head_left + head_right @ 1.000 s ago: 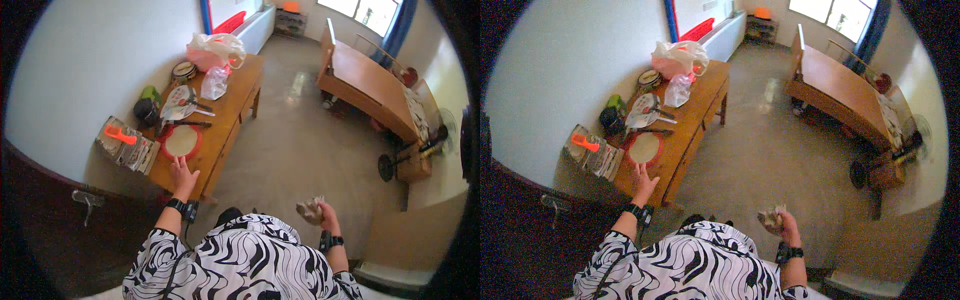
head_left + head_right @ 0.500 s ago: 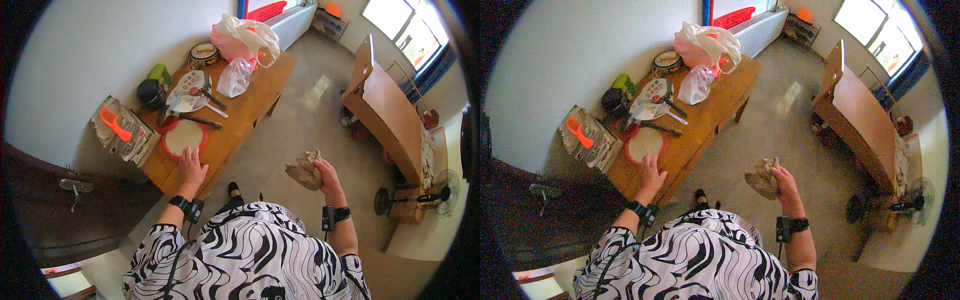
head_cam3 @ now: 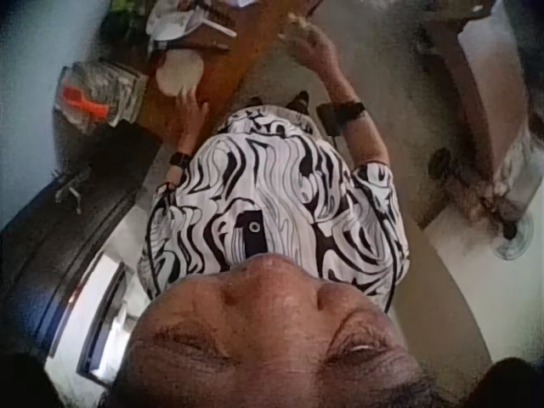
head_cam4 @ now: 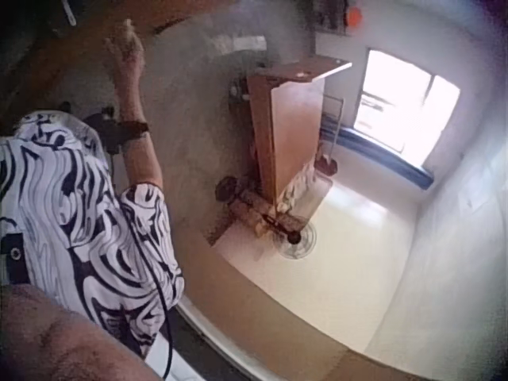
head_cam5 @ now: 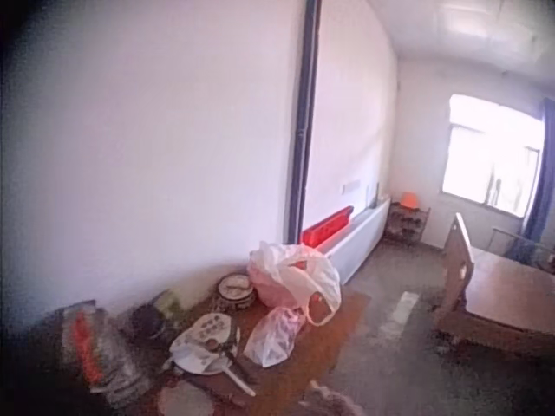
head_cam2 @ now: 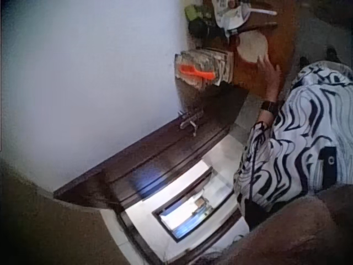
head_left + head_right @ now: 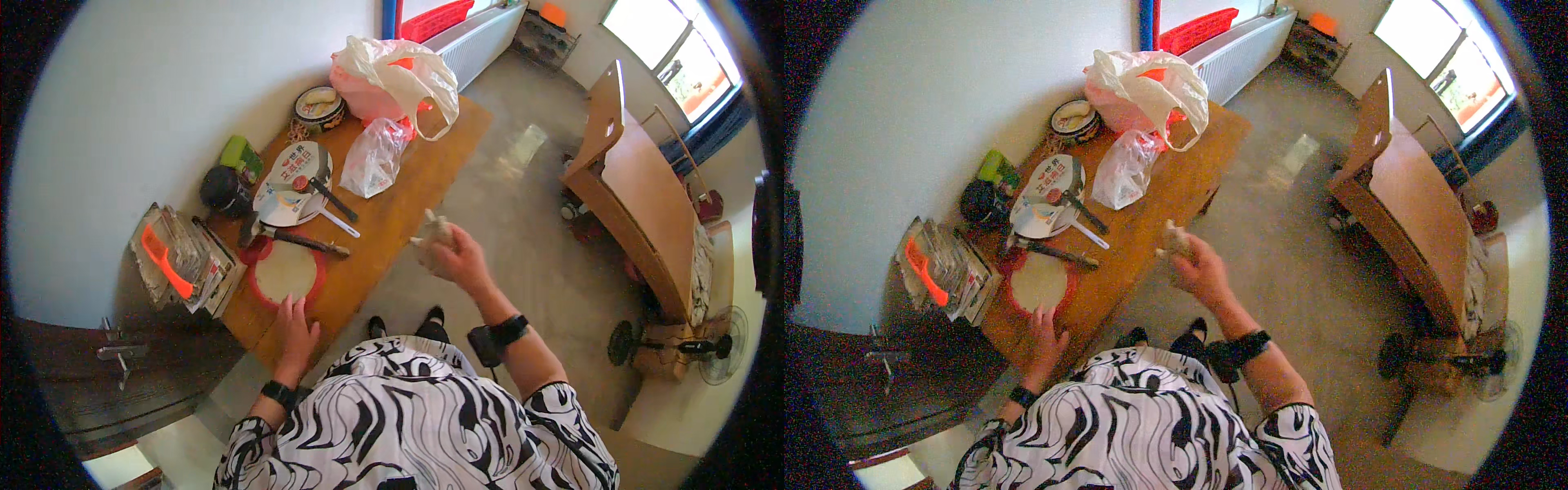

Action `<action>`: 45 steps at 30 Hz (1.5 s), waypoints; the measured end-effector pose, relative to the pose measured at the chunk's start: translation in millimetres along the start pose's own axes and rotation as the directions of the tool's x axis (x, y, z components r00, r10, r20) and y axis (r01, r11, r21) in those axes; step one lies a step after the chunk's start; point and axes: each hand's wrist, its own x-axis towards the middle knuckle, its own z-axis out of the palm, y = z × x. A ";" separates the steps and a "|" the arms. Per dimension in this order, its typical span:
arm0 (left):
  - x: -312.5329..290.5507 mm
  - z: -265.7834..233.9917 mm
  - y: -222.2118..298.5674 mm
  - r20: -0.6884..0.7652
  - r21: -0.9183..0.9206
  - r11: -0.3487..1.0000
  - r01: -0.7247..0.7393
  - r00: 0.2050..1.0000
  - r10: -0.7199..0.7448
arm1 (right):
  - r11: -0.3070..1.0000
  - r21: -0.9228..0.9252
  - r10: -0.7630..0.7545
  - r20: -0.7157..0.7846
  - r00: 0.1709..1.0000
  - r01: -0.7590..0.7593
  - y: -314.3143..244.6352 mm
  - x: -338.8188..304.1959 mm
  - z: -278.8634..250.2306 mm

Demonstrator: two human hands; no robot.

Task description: The person wipes a cluttered wooden table with a cloth, moving aside plastic bags, a plate, a container, and a sieve to clean the surface underneath. The person continues wiping the table surface after rearranging the items.

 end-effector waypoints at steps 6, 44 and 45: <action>4.2 -2.2 39.9 0.065 0.057 0.984 0.171 0.983 -0.175 | 0.362 -0.626 -0.479 0.511 0.713 0.691 83.9 59.9 75.4; 366.1 -4.8 271.6 -0.142 0.317 0.878 -0.358 0.897 0.418 | 0.360 -0.678 -0.394 0.513 0.763 0.641 90.6 284.4 -103.3; 387.8 -3.8 276.9 -0.145 0.354 0.837 -0.418 0.859 0.491 | 0.366 -0.657 -0.389 0.536 0.749 0.660 84.0 281.7 -105.8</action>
